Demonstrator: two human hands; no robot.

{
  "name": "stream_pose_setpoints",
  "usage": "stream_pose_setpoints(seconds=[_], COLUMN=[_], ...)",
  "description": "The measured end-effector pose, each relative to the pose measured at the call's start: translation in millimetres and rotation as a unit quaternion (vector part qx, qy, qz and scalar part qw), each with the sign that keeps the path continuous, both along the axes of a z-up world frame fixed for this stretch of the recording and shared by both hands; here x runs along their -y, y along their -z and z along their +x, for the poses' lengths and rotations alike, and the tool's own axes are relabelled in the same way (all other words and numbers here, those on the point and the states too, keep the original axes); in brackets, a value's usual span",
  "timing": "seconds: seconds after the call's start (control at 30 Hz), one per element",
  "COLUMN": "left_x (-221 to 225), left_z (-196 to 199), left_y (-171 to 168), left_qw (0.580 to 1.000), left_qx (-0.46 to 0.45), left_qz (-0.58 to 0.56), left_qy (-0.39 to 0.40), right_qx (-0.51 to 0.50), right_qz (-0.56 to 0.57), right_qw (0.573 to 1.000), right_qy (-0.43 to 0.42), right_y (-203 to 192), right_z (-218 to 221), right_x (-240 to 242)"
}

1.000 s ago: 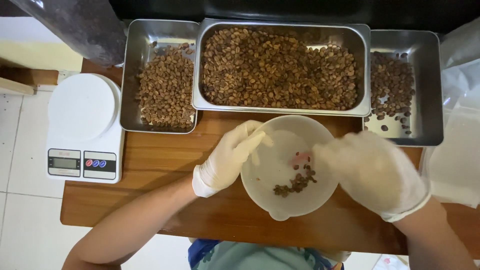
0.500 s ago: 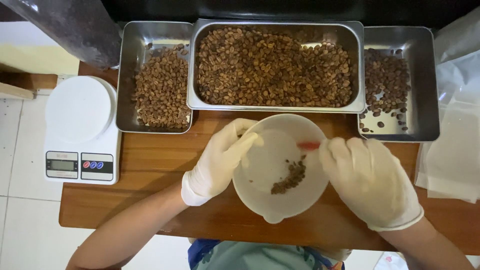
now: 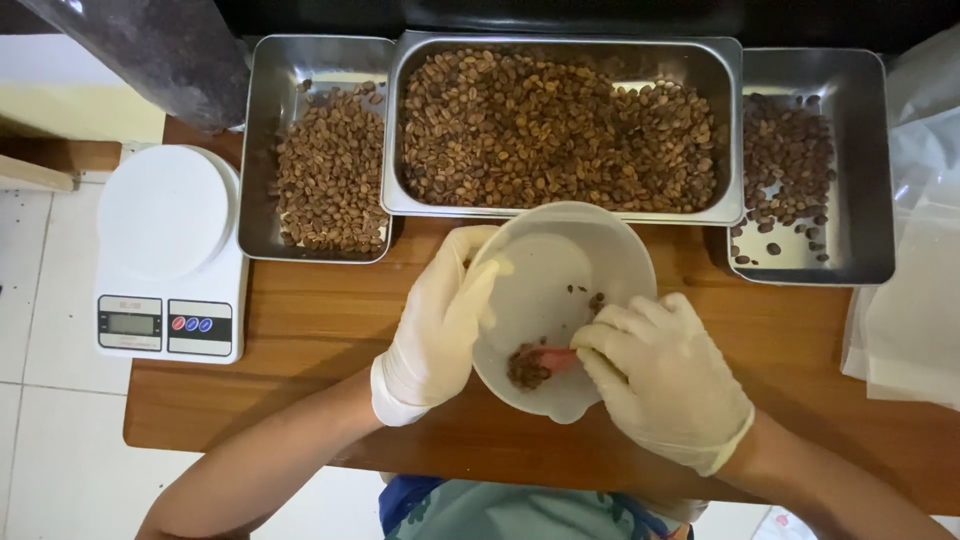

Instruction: Sorting roasted coffee beans by hand and using a small scoop, separating them into different metal trays for quality control.

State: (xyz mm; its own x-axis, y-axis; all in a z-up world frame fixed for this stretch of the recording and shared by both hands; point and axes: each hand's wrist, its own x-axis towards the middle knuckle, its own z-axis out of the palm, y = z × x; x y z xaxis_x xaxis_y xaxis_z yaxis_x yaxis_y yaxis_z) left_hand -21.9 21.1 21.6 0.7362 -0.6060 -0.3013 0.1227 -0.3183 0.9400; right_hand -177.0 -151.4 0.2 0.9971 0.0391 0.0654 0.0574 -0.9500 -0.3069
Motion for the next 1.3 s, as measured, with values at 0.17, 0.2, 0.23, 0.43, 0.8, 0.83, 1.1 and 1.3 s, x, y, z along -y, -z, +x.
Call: stream_pose_setpoints(seconds=[0.17, 0.2, 0.23, 0.43, 0.8, 0.83, 1.1, 1.3], left_x=[2, 1, 1, 5, 11, 11, 10, 9], left_z=[-2, -1, -1, 6, 11, 11, 13, 14], left_y=[1, 5, 9, 30, 34, 35, 21, 36], left_qw=[0.996, 0.996, 0.995, 0.988, 0.983, 0.981, 0.988, 0.988], left_qx=[0.071, 0.072, 0.066, 0.062, 0.068, 0.078, 0.024, 0.041], left_qz=[0.013, 0.009, -0.002, -0.040, 0.007, 0.008, 0.037, -0.008], left_qy=[0.056, 0.056, 0.069, 0.133, 0.172, 0.178, 0.150, 0.151], right_qx=[-0.021, -0.020, -0.042, 0.112, 0.280, 0.328, 0.339, 0.118], right_qz=[0.224, 0.221, 0.245, 0.184, -0.371, -0.410, -0.078, 0.060], right_qw=[0.970, 0.971, 0.959, 0.945, 0.806, 0.778, 0.913, 0.985], right_qy=[0.088, 0.088, 0.134, 0.247, 0.367, 0.345, 0.213, -0.106], right_y=[-4, -10, -17, -14, 26, 22, -27, -21], right_z=[12, 12, 12, -1, -24, -20, -17, 14], right_x=[8, 13, 18, 72, 206, 205, 125, 61])
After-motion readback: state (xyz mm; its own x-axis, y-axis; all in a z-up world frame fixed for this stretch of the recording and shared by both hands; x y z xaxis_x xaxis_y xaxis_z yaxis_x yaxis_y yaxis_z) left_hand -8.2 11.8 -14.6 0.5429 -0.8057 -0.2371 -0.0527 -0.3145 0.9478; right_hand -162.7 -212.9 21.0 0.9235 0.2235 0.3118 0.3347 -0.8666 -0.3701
